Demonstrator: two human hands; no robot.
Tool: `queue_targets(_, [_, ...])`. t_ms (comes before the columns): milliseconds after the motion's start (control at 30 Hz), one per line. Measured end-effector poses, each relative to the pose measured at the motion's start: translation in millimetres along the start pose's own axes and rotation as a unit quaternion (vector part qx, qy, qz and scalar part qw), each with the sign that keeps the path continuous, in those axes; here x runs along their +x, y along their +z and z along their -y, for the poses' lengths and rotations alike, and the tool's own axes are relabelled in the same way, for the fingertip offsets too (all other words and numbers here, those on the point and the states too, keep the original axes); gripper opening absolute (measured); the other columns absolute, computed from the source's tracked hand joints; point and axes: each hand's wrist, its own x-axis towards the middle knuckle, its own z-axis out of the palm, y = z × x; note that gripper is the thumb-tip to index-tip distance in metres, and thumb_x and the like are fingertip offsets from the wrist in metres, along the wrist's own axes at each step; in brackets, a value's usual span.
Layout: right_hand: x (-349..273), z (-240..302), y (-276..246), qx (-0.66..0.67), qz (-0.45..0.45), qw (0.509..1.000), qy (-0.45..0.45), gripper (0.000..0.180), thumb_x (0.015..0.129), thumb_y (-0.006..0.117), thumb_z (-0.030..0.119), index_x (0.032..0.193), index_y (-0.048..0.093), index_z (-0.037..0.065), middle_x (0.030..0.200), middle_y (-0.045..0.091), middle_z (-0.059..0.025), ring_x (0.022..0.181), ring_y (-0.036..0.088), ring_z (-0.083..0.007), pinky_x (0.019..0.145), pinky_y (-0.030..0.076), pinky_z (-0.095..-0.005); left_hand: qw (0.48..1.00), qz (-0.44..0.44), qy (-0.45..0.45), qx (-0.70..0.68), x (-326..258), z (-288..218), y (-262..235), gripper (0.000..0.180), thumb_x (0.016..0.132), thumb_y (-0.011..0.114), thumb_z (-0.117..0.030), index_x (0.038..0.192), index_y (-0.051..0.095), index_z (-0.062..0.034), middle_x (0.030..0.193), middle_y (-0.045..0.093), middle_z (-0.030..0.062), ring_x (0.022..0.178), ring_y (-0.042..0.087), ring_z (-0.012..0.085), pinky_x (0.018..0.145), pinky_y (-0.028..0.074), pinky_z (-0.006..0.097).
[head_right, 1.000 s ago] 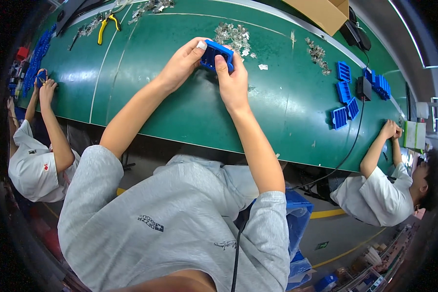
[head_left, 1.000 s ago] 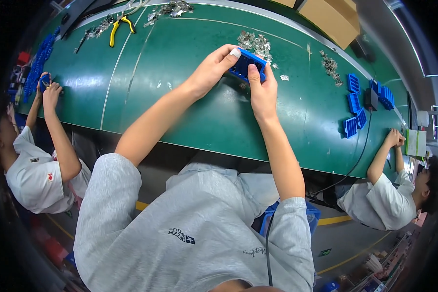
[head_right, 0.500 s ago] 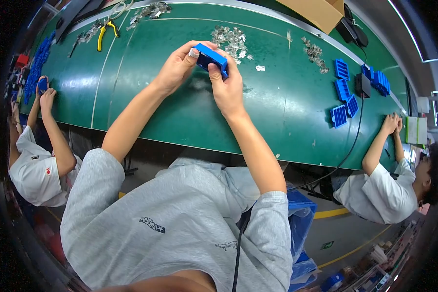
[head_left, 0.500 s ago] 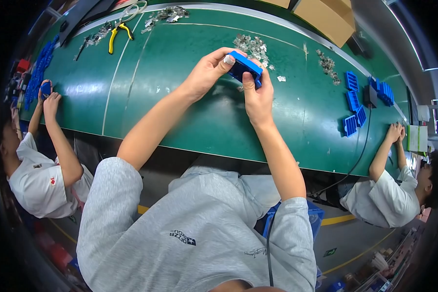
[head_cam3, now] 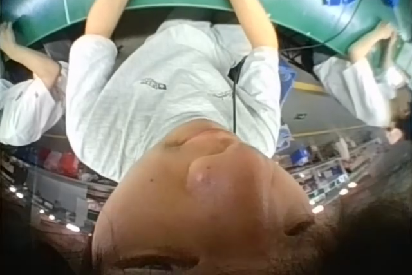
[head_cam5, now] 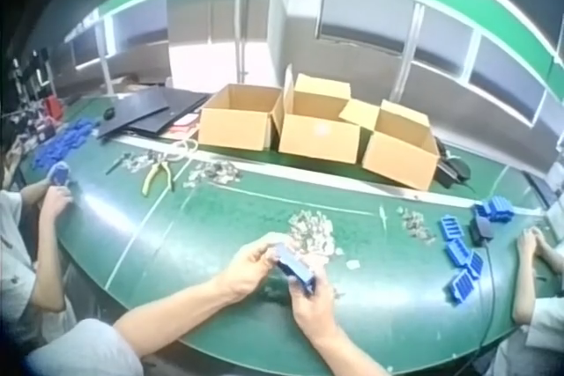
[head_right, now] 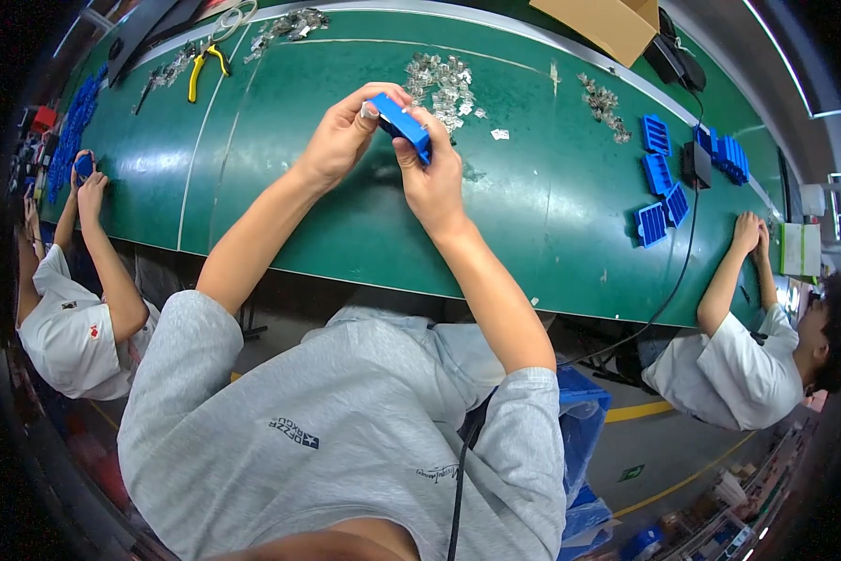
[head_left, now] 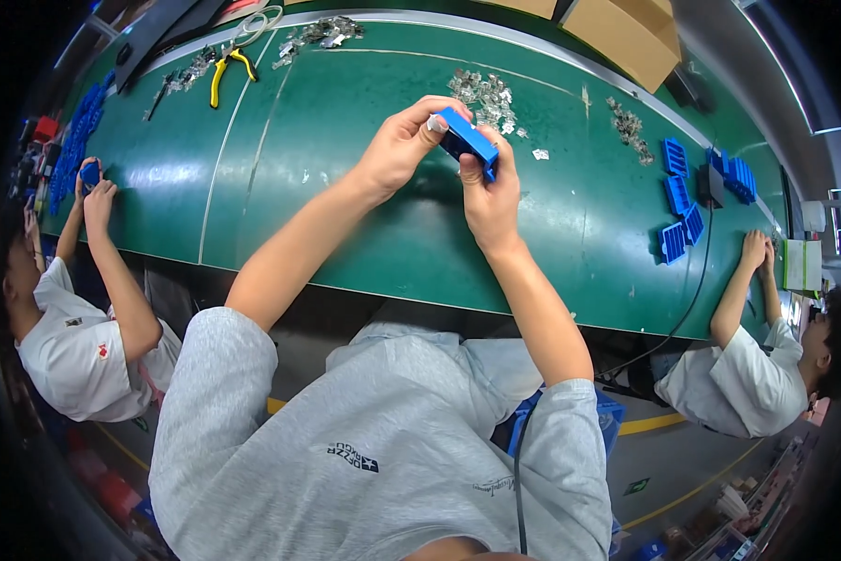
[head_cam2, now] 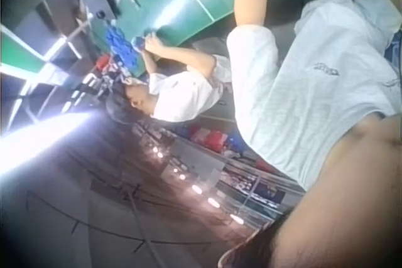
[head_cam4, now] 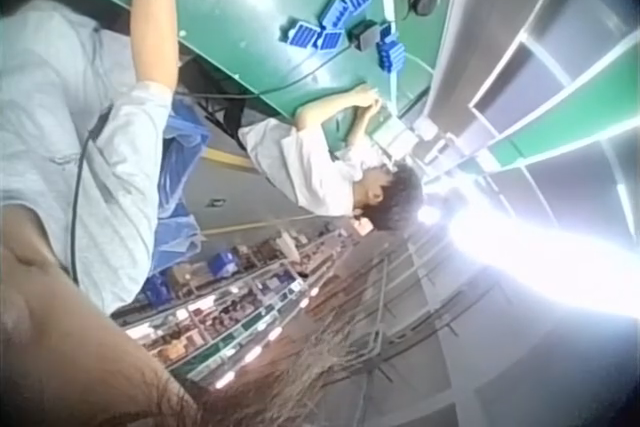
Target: Manually picking up small metal parts and placing them into a blue plastic container on an assembly line.
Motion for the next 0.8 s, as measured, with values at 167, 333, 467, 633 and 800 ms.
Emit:
queue_targets(167, [2.8, 3.8, -5.9, -0.007, 0.012, 1.000, -0.006, 0.047, 0.092, 0.063, 0.034, 0.124, 0.049, 0.002, 0.111, 0.057, -0.0098, 0.096, 0.055, -0.0158, 0.082, 0.046, -0.0279, 0.999, -0.039, 0.008, 0.023, 0.1, 4.1, 8.1, 0.044, 0.096, 0.051, -0.041, 0.115, 0.057, -0.0025, 0.115, 0.057, 0.0059, 0.107, 0.051, 0.0148, 0.096, 0.039, 0.030])
queue_targets(333, [13.3, 4.2, -3.4, 0.062, 0.094, 0.993, 0.033, 0.065, 0.089, 0.064, 0.046, 0.131, 0.044, 0.001, 0.120, 0.054, -0.0130, 0.111, 0.050, -0.0193, 0.097, 0.040, -0.0335, 0.989, -0.131, -0.020, 0.063, 1.2, 10.2, -0.5, 0.036, 0.096, 0.055, -0.036, 0.110, 0.062, -0.0037, 0.098, 0.062, 0.0012, 0.091, 0.056, 0.0102, 0.085, 0.045, 0.026])
queue_targets(467, [13.7, -1.5, -16.7, 0.060, 0.021, 0.997, -0.047, 0.059, 0.095, 0.055, 0.038, 0.136, 0.036, 0.000, 0.124, 0.055, -0.0128, 0.114, 0.053, -0.0225, 0.098, 0.041, -0.0348, 0.941, -0.259, 0.061, 0.211, 16.7, -8.2, -50.0, 0.031, 0.097, 0.056, -0.031, 0.108, 0.064, -0.0039, 0.095, 0.062, 0.0004, 0.088, 0.054, 0.0088, 0.081, 0.043, 0.024])
queue_targets(633, [13.6, 32.2, -156.3, -0.240, -0.272, 0.931, -0.033, 0.032, 0.084, 0.061, 0.013, 0.112, 0.055, 0.000, 0.108, 0.059, -0.0151, 0.101, 0.057, -0.0257, 0.087, 0.046, -0.0349, 0.835, -0.428, 0.018, 0.345, -47.6, -30.3, -187.4, 0.039, 0.096, 0.057, -0.032, 0.115, 0.060, 0.0017, 0.104, 0.064, 0.0074, 0.092, 0.059, 0.0134, 0.083, 0.047, 0.027])
queue_targets(800, [-30.8, 4.9, -302.0, -0.571, -0.298, 0.713, 0.278, 0.080, 0.076, 0.064, 0.060, 0.126, 0.051, -0.001, 0.122, 0.055, -0.0268, 0.116, 0.050, -0.0414, 0.099, 0.039, -0.0484, 0.689, -0.463, -0.092, 0.550, -132.6, -40.6, -285.7, 0.047, 0.089, 0.063, -0.037, 0.119, 0.057, -0.0017, 0.104, 0.065, 0.0117, 0.094, 0.062, 0.0211, 0.085, 0.048, 0.032])
